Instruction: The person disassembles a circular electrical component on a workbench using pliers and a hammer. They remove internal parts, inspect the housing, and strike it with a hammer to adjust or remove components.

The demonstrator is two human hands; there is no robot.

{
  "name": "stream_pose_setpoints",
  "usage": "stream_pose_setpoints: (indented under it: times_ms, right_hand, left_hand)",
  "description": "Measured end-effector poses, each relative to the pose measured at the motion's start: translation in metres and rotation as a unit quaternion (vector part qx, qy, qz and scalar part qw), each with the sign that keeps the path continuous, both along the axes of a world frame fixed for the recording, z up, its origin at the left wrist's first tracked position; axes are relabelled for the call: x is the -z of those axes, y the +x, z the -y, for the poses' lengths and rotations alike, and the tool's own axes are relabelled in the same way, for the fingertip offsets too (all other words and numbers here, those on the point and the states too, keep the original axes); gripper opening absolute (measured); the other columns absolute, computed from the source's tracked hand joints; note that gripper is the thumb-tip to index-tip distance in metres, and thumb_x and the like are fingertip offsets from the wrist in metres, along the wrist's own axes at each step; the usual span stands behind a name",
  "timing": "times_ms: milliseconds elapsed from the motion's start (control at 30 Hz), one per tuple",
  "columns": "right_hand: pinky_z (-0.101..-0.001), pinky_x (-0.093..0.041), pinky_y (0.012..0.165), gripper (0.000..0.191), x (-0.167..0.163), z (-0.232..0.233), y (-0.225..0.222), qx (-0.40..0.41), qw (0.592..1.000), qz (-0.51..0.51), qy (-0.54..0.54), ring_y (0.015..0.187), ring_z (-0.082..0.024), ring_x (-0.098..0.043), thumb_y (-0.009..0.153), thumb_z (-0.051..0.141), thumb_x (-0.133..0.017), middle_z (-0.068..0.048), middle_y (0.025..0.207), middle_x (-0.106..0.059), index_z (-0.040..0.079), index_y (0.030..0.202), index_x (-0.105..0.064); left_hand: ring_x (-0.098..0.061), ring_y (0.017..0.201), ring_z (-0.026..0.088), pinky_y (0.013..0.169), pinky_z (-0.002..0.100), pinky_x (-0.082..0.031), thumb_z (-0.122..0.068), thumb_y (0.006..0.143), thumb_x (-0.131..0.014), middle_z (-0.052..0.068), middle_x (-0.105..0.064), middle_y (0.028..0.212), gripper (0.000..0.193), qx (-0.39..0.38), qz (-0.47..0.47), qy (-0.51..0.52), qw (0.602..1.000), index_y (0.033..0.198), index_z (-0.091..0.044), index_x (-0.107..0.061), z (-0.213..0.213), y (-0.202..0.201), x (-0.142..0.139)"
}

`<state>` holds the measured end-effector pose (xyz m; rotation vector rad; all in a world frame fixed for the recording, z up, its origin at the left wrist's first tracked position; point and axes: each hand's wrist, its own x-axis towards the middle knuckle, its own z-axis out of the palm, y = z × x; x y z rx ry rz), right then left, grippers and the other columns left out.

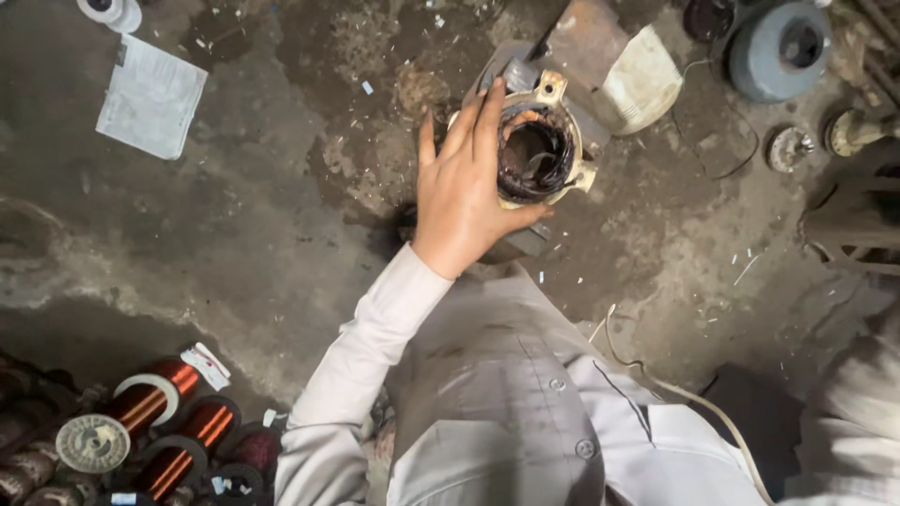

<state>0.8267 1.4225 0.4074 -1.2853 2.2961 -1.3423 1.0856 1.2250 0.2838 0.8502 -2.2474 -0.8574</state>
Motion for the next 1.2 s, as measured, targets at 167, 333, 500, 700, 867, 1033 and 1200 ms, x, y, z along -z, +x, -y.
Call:
stream_pose_setpoints:
  times_ms: [167, 333, 500, 700, 867, 1033, 1200]
  right_hand:
    - [-0.0468, -0.043, 0.060, 0.018, 0.072, 0.050, 0.035, -0.034, 0.954, -0.132, 0.268, 0.068, -0.040, -0.056, 0.104, 0.026, -0.065, -0.018, 0.089, -0.062, 0.008, 0.103, -0.069]
    - [-0.0469, -0.042, 0.059, 0.019, 0.029, 0.010, -0.031, 0.004, 0.993, 0.062, 0.096, 0.067, -0.042, -0.052, 0.108, 0.025, -0.064, -0.020, 0.083, -0.056, 0.007, 0.102, -0.066]
    - [-0.0449, -0.044, 0.059, 0.023, 0.011, 0.029, 0.006, 0.005, 0.997, -0.061, 0.045, 0.067, -0.038, -0.050, 0.106, 0.024, -0.066, -0.020, 0.077, -0.051, 0.003, 0.097, -0.061]
    - [-0.0429, -0.046, 0.060, 0.026, 0.041, 0.060, 0.031, -0.055, 0.975, -0.006, 0.217, 0.067, -0.034, -0.051, 0.105, 0.023, -0.068, -0.020, 0.075, -0.049, 0.000, 0.094, -0.059]
    - [-0.0417, -0.047, 0.061, 0.023, 0.006, 0.013, -0.016, -0.020, 0.999, -0.012, -0.022, 0.065, -0.031, -0.054, 0.104, 0.022, -0.067, -0.019, 0.079, -0.057, 0.000, 0.099, -0.062]
    - [-0.0405, -0.049, 0.062, 0.022, 0.070, 0.052, 0.040, -0.077, 0.963, -0.115, 0.232, 0.064, -0.029, -0.058, 0.104, 0.021, -0.067, -0.019, 0.084, -0.064, -0.001, 0.103, -0.065]
    - [-0.0406, -0.048, 0.061, 0.023, 0.046, 0.009, -0.022, -0.031, 0.989, 0.010, 0.142, 0.062, -0.026, -0.057, 0.104, 0.022, -0.068, -0.017, 0.079, -0.063, 0.000, 0.101, -0.062]
  left_hand:
    - [-0.047, 0.141, 0.036, 0.120, 0.065, -0.018, -0.054, 0.052, -0.098, 0.025, -0.051, 0.147, 0.138, -0.003, 0.008, -0.002, 1.000, 0.155, 0.000, -0.024, 0.001, 0.003, -0.006]
    - [-0.047, 0.140, 0.035, 0.121, 0.066, -0.016, -0.054, 0.051, -0.098, 0.024, -0.053, 0.146, 0.139, -0.012, -0.005, 0.008, 1.000, 0.156, 0.001, -0.025, 0.000, 0.007, -0.006]
    - [-0.048, 0.141, 0.035, 0.121, 0.065, -0.016, -0.051, 0.051, -0.098, 0.024, -0.053, 0.147, 0.137, -0.009, 0.013, 0.006, 1.000, 0.156, -0.001, -0.026, 0.003, 0.004, -0.008]
    - [-0.047, 0.139, 0.037, 0.119, 0.065, -0.018, -0.052, 0.054, -0.098, 0.025, -0.053, 0.146, 0.137, -0.012, 0.005, -0.003, 1.000, 0.155, 0.001, -0.024, 0.002, -0.001, -0.008]
    - [-0.048, 0.140, 0.034, 0.121, 0.066, -0.018, -0.052, 0.053, -0.098, 0.022, -0.056, 0.143, 0.136, -0.008, 0.007, 0.002, 1.000, 0.156, -0.001, -0.025, 0.001, 0.001, -0.002]
    - [-0.047, 0.138, 0.037, 0.115, 0.066, -0.020, -0.054, 0.048, -0.098, 0.028, -0.051, 0.146, 0.138, -0.023, 0.009, -0.015, 1.000, 0.152, 0.001, -0.027, 0.000, -0.002, 0.005]
    - [-0.047, 0.140, 0.035, 0.120, 0.067, -0.018, -0.055, 0.052, -0.098, 0.024, -0.052, 0.146, 0.137, -0.012, -0.001, -0.004, 1.000, 0.155, 0.000, -0.026, -0.005, -0.002, 0.010]
